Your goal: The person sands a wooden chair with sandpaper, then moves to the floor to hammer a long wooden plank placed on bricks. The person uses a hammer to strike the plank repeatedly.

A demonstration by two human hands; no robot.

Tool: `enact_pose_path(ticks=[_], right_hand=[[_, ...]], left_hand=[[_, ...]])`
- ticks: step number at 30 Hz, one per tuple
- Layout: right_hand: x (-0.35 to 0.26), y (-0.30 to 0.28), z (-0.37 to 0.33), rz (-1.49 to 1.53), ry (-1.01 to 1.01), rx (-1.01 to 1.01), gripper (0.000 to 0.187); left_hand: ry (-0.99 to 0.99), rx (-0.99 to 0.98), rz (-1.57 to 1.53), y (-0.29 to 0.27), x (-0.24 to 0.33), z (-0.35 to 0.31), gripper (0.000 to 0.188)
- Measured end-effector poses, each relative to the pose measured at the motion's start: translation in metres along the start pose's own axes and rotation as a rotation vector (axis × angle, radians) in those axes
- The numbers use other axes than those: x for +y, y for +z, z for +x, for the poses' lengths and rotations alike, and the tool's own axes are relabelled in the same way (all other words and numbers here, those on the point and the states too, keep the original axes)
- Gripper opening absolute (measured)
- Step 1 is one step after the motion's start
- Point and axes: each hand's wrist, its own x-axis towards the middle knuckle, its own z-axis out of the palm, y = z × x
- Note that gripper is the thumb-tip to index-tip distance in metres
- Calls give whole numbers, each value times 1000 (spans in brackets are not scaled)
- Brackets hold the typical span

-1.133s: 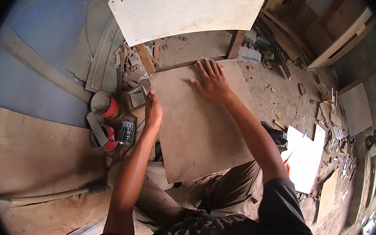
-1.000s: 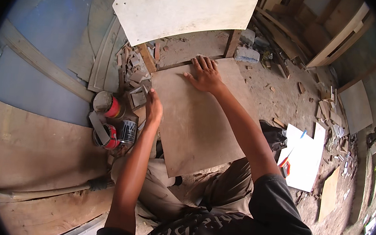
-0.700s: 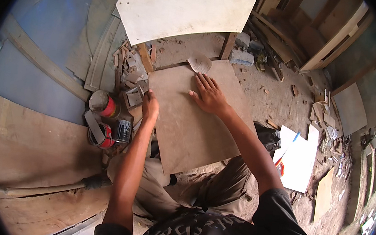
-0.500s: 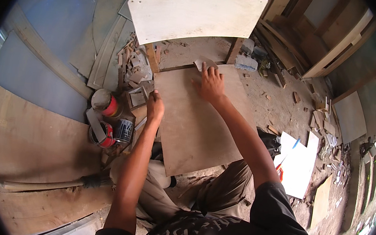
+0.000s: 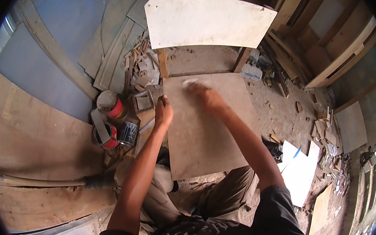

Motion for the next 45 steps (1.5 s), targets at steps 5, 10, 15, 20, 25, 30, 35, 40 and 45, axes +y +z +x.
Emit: enact_pose_path(ticks=[5, 10, 15, 20, 25, 30, 35, 40, 45], right_hand=[[-31, -31, 22, -976, 494, 242, 44], [-82, 105, 51, -613, -97, 105, 37], [-14, -9, -11, -687, -40, 291, 41], [-10, -60, -18, -1047, 268, 516, 34], [-102, 111, 46, -618, 258, 151, 44], [-32, 42, 36, -618, 394, 48, 45], [-9, 14, 50, -960, 278, 404, 38], [-143, 124, 33, -453, -8, 79, 44], [-41, -40, -6, -509, 628, 92, 45]], left_hand=[[-49, 44, 57, -15, -1, -3, 51], [-123, 67, -3, -9, -15, 9, 53], [-153, -27, 5, -4, 4, -4, 54], [-224, -15, -155, -8, -4, 1, 65], [-466, 47, -415, -18, -9, 0, 74], [-520, -42, -335, -8, -4, -3, 72], [-560, -40, -459, -6, -65, 49, 68], [-348, -60, -875, -12, -71, 32, 52], [-492, -48, -444, 1, -80, 37, 54]])
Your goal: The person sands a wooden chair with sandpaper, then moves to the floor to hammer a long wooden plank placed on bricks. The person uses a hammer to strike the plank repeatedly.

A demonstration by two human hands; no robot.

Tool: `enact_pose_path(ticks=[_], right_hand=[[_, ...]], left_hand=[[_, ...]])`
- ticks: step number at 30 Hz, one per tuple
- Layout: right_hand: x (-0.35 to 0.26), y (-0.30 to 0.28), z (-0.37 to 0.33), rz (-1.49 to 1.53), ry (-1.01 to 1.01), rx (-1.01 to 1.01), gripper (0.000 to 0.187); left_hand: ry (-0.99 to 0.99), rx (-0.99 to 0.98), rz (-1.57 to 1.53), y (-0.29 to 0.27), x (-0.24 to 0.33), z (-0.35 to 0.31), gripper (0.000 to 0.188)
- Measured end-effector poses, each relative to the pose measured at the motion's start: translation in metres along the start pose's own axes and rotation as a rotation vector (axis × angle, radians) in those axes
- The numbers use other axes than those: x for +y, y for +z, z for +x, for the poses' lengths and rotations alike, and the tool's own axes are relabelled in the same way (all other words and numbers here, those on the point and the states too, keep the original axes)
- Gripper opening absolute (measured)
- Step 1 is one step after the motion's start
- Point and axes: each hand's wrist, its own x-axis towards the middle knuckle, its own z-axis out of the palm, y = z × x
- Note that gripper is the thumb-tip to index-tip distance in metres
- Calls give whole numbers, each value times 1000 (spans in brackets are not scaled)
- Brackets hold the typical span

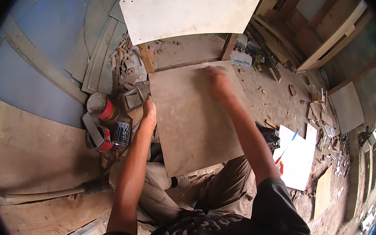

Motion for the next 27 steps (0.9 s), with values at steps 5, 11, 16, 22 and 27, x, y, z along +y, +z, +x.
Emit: enact_pose_path(ticks=[5, 11, 16, 22, 27], right_hand=[[8, -30, -12, -246, 255, 217, 43], [-121, 67, -88, -38, -758, 2, 57], [24, -1, -44, -134, -339, 219, 45], [106, -135, -140, -322, 356, 533, 37], [112, -129, -259, 342, 494, 790, 37]], left_hand=[[-9, -62, -64, 0, -1, 3, 55], [-49, -86, -86, -11, 21, -17, 53], [536, 115, 590, 13, 37, -64, 59], [1037, 25, 1419, 68, 57, -88, 72], [717, 202, 1511, 197, 67, -81, 80]])
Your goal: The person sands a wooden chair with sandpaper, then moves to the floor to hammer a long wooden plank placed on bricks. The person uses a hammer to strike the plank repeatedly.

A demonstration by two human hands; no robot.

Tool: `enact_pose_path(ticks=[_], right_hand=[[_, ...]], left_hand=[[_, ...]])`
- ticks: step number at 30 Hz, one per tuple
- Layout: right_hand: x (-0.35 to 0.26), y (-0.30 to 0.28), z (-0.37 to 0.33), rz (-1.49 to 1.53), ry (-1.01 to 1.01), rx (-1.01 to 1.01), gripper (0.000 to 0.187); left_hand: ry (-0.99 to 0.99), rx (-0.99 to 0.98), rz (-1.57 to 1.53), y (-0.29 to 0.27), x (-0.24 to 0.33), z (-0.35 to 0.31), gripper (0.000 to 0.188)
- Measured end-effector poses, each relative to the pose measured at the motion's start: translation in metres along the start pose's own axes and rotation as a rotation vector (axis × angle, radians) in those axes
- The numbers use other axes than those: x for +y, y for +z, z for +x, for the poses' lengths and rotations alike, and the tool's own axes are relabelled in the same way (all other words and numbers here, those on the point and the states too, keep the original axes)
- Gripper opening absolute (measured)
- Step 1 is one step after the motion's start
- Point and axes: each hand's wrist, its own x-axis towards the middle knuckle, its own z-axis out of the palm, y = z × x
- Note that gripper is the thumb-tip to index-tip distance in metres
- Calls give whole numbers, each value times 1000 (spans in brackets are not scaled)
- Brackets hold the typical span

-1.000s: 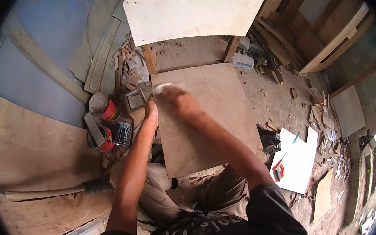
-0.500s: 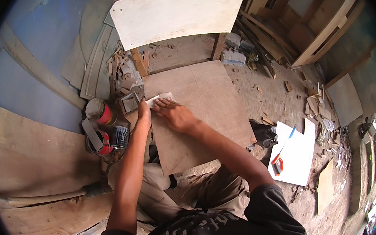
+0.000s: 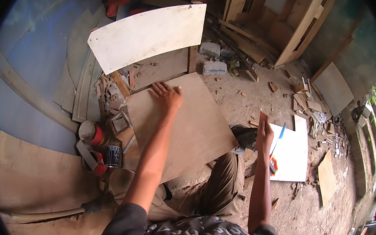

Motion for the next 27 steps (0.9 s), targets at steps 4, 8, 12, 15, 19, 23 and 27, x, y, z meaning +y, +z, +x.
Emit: enact_pose_path(ticks=[4, 8, 12, 15, 19, 23, 27], right_hand=[[14, -54, -47, 175, 181, -28, 38], [49, -122, -62, 57, 327, 87, 38], [56, -107, -63, 140, 314, 38, 37], [54, -100, -55, 126, 316, 66, 39], [11, -62, -47, 232, 161, -52, 40], [4, -32, -54, 316, 90, -72, 40], [28, -51, -61, 295, 153, -49, 43]], left_hand=[[740, -197, -235, 23, 96, -19, 75], [1057, -111, -858, 6, 144, -45, 66], [257, 474, -101, 45, 34, 46, 49], [931, 87, -349, 38, 67, -12, 51], [1167, -437, -648, -10, 95, -30, 68], [479, 19, -241, 23, 43, -19, 78], [1106, -326, -93, -17, 73, -142, 83]])
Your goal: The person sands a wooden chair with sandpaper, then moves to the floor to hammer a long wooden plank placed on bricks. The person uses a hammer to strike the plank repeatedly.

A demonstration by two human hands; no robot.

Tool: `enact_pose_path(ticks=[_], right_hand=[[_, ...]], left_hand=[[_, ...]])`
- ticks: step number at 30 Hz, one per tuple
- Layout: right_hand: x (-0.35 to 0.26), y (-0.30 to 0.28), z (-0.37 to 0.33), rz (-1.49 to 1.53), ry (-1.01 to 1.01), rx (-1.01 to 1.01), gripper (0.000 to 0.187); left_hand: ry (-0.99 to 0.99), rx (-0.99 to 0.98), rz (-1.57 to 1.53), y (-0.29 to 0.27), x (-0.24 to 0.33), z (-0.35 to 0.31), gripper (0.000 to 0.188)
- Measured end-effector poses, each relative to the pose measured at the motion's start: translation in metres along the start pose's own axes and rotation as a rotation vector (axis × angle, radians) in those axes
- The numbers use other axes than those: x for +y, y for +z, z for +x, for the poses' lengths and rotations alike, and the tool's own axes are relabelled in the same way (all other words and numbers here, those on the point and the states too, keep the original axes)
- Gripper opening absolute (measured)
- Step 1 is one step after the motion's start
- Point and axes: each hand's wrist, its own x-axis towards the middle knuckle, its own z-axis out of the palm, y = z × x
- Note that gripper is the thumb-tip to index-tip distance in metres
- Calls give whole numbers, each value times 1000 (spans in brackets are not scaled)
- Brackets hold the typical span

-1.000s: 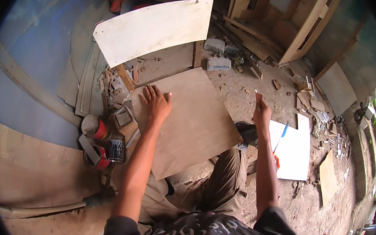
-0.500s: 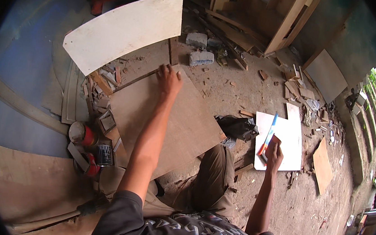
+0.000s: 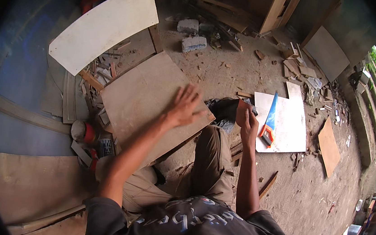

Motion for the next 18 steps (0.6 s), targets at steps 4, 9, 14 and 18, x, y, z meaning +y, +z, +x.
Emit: enact_pose_path(ticks=[4, 9, 14, 18], right_hand=[[9, -1, -10, 35, 4, 0, 43], [17, -10, -31, 103, 85, 72, 49], [3, 8, -11, 248, -51, 191, 53], [-35, 40, -6, 352, -99, 89, 45]], left_hand=[[140, 221, -43, 4, 4, -15, 78], [-261, 30, 51, 6, -23, -45, 87], [205, -39, -608, -7, 28, -95, 49], [-268, 836, -552, -37, -29, -159, 20]])
